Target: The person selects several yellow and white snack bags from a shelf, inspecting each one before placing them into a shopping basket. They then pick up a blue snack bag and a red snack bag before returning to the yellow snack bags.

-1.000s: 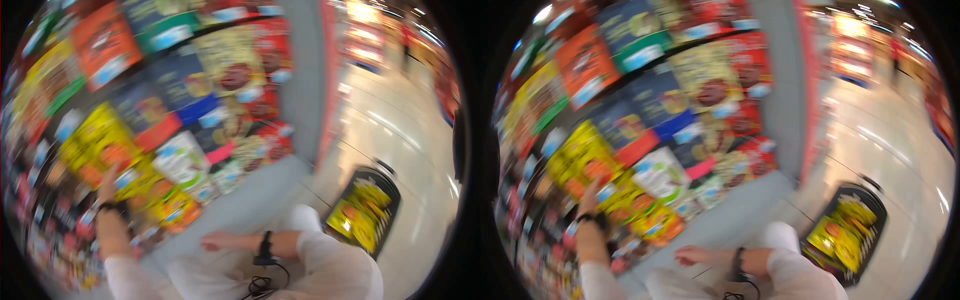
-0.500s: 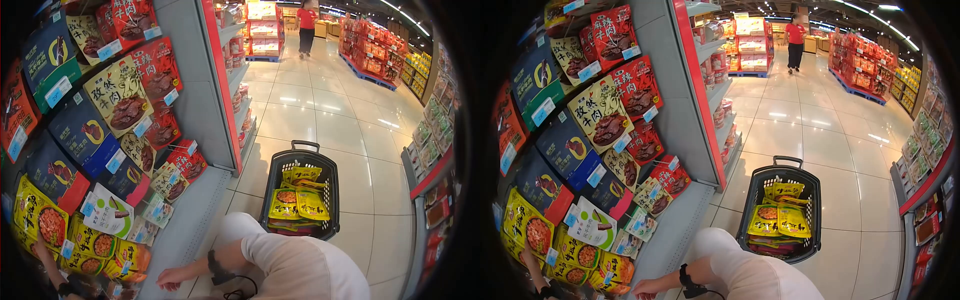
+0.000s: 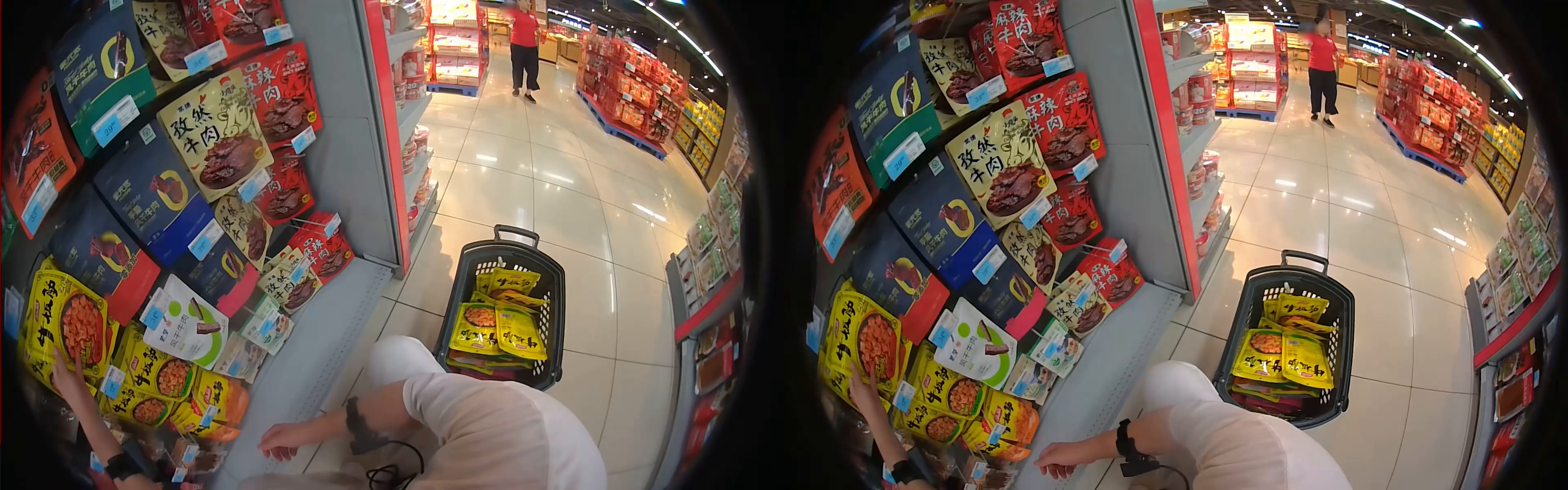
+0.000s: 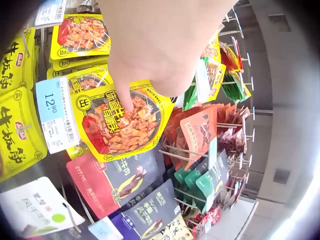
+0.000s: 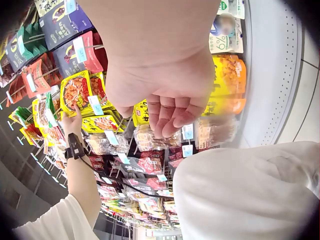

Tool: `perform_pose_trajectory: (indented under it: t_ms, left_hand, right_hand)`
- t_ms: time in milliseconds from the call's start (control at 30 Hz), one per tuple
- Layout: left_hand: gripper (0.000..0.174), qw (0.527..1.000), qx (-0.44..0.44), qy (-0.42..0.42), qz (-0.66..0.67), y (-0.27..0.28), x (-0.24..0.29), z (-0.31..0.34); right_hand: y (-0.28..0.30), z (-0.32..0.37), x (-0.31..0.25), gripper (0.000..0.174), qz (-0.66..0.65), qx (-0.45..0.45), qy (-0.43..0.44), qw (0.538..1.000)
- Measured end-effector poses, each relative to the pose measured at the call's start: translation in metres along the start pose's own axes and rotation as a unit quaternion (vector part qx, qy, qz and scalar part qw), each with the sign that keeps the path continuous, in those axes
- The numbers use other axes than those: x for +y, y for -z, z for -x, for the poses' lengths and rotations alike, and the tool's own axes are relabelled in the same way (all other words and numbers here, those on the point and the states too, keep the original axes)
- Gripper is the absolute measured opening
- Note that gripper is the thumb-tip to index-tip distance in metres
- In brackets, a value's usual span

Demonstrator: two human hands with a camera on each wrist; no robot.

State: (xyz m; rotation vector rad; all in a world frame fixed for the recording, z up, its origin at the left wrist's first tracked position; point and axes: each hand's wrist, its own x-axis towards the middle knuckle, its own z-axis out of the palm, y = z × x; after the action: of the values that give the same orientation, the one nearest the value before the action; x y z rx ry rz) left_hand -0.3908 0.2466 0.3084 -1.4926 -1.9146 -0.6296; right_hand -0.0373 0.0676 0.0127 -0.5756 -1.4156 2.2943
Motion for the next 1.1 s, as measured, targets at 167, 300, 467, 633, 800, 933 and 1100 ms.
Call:
perform_pose_trajectory:
  t_ms: [167, 300, 467, 633, 800, 933, 1100]
  left_hand:
    - [0.045, 0.996, 0.052, -0.012, 0.078, 0.013, 0.005, 0.033]
    - [0.049, 0.977, 0.14, -0.14, -0.08, 0.008, -0.015, 0.066]
    - [0.04, 0.981, 0.041, 0.072, 0.173, 0.016, 0.0, 0.1]
    - [0.039, 0.985, 0.154, -0.039, 0.069, 0.009, 0.007, 0.158]
    - [0.034, 0.904, 0.108, 0.085, 0.404, 0.055, 0.066, 0.237]
    - [0.041, 0.916, -0.05, 0.019, 0.398, 0.041, 0.087, 0.303]
    - [0.04, 0.629, -0.217, 0.366, 0.651, 0.014, 0.117, 0.345]
  right_hand:
    - [0.0, -0.003, 0.002, 0.038, -0.006, 0.001, 0.022, 1.0]
    - [0.002, 0.0, -0.004, 0.039, -0.033, 0.022, 0.039, 0.998]
    - [0.013, 0.002, -0.012, 0.038, -0.04, 0.045, 0.057, 0.997]
    - [0.021, 0.013, -0.029, 0.037, -0.051, 0.048, 0.063, 0.996]
    - [0.034, 0.012, -0.047, 0.039, 0.059, 0.15, 0.145, 0.976]
    - [0.053, 0.001, -0.052, 0.044, 0.028, 0.221, 0.279, 0.934]
    - [0.052, 0.035, -0.084, 0.04, 0.076, 0.128, 0.239, 0.96]
